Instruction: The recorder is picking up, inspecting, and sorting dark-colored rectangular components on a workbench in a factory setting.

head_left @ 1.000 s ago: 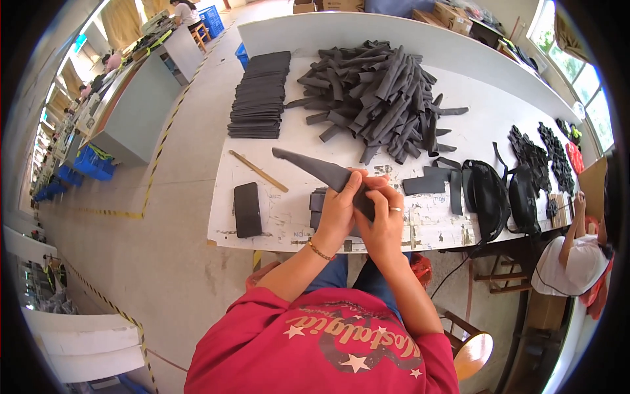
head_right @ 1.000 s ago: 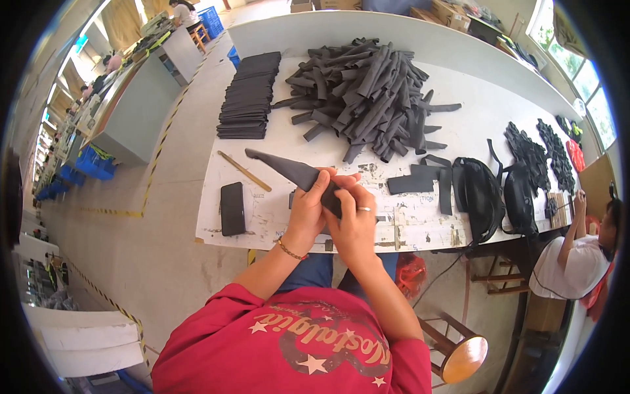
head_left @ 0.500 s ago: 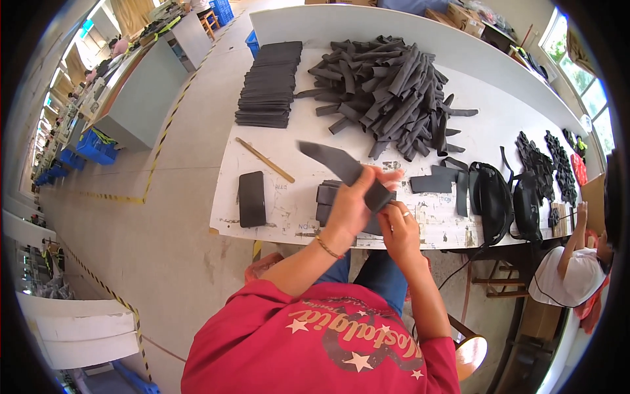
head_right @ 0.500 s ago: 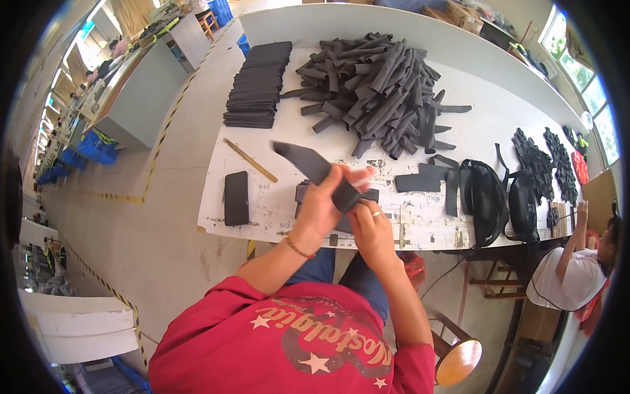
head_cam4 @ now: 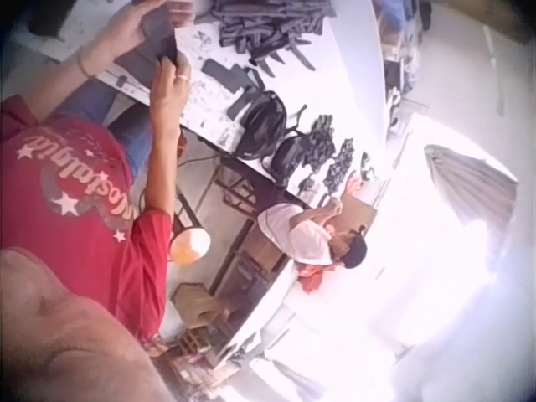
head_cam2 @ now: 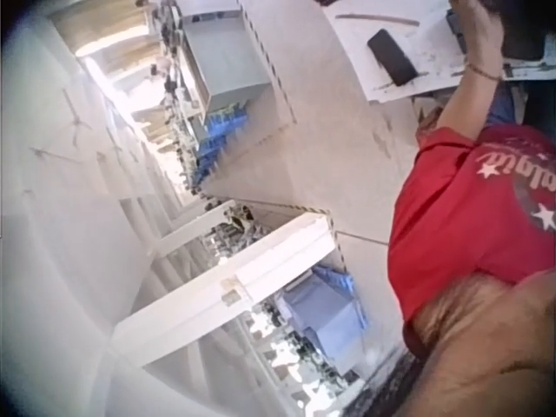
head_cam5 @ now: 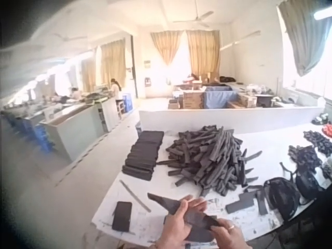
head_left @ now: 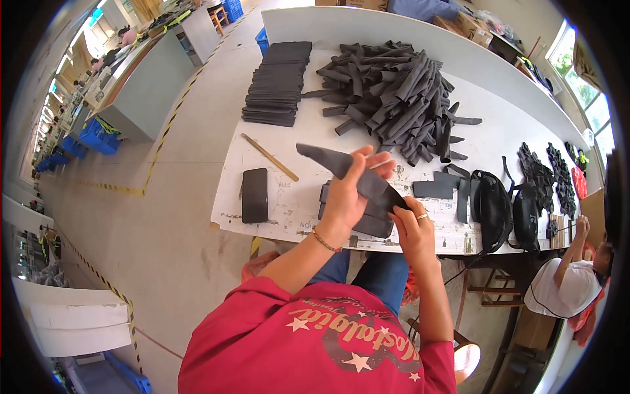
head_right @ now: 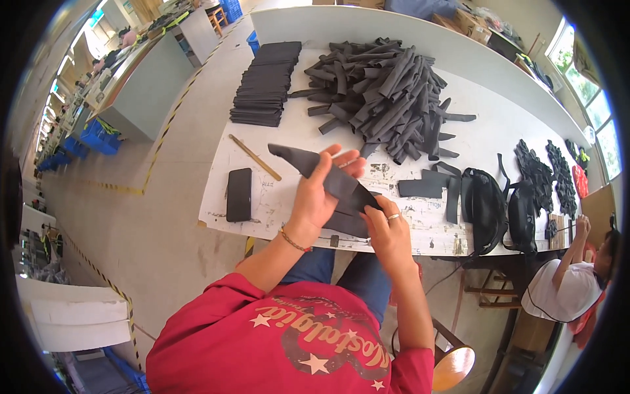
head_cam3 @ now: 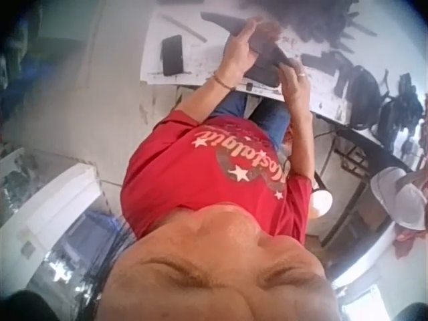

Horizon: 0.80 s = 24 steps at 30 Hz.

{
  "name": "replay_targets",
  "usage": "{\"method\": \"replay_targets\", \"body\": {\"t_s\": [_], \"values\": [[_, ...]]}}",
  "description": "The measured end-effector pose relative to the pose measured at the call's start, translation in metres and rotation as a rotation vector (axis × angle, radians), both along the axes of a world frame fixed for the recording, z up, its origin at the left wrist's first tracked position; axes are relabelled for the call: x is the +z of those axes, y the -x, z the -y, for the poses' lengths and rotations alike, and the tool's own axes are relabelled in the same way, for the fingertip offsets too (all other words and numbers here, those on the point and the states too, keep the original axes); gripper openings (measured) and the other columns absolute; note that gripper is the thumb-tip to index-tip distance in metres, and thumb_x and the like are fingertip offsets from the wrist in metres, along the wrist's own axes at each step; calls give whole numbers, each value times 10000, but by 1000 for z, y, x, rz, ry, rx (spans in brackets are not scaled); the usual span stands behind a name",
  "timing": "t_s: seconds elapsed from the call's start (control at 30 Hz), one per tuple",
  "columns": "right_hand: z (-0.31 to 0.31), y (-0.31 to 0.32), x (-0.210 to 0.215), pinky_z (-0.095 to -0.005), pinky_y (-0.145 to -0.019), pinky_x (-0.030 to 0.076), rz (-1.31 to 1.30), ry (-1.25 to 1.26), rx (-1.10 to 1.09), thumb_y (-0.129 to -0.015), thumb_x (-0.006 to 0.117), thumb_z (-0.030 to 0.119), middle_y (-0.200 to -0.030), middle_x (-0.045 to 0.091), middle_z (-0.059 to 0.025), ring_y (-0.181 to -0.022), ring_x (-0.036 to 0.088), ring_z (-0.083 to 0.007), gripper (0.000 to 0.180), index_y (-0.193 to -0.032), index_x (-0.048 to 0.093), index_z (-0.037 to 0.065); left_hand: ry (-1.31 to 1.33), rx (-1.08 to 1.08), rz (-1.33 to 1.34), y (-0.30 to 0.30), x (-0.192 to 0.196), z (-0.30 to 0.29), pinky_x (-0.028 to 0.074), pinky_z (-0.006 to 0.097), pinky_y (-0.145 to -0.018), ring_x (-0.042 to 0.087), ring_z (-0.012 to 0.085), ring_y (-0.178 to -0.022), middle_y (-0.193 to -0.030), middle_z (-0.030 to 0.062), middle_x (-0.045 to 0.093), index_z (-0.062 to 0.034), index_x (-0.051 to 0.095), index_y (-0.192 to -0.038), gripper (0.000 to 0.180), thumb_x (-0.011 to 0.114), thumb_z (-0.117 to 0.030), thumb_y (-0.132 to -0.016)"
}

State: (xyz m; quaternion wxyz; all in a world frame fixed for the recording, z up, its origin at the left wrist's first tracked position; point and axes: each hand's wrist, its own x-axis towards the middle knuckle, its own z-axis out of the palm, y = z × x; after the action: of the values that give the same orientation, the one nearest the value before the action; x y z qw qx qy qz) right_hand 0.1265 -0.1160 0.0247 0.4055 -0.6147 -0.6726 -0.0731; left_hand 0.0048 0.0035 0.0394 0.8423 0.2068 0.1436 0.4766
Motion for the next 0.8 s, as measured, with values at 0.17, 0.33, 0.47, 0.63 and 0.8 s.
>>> {"method": "replay_targets", "body": {"t_s": [0.17, 0.33, 0.47, 0.63, 0.8], "values": [[-17, 8, 13, -402, -640, 527, 31, -110, 100, -784, 718, -32, -1009, 617, -158, -794, 638, -351, 179, -932, 627, 11, -86, -92, 31, -9, -3, 20, 488, 425, -975, 649, 318, -1063, -1041, 190, 684, 22, 564, -1129, 363, 472, -315, -1031], [-21, 19, 15, -385, -622, 505, -142, -1, 73, -794, 715, -24, -979, 613, -146, -756, 627, -323, 191, -956, 620, 14, -130, -88, 9, -3, -12, 14, 465, 405, -1006, 639, 287, -1109, -1026, 163, 698, 12, 567, -1132, 370, 452, -327, -1037], [-14, 15, 5, -386, -611, 495, -152, 92, 67, -803, 707, -25, -947, 617, -144, -716, 614, -318, 178, -950, 616, 18, -140, -62, 12, 0, -13, 11, 448, 400, -1026, 634, 281, -1122, -1018, 149, 703, 14, 566, -1140, 365, 457, -319, -1036], [-18, 10, 2, -384, -617, 497, -108, -13, 97, -801, 682, -54, -879, 623, -141, -711, 615, -319, 143, -900, 605, 16, -42, -106, 93, -8, -24, 14, 432, 407, -1037, 622, 309, -1140, -995, 133, 702, 20, 562, -1148, 363, 491, -313, -1023], [-20, 13, 2, -384, -636, 506, -129, -20, 120, -791, 666, -72, -883, 624, -142, -739, 630, -325, 140, -879, 605, 17, -4, -159, 126, -11, -27, 24, 415, 426, -1063, 597, 331, -1174, -998, 134, 699, 8, 550, -1161, 362, 512, -319, -1011]]}}
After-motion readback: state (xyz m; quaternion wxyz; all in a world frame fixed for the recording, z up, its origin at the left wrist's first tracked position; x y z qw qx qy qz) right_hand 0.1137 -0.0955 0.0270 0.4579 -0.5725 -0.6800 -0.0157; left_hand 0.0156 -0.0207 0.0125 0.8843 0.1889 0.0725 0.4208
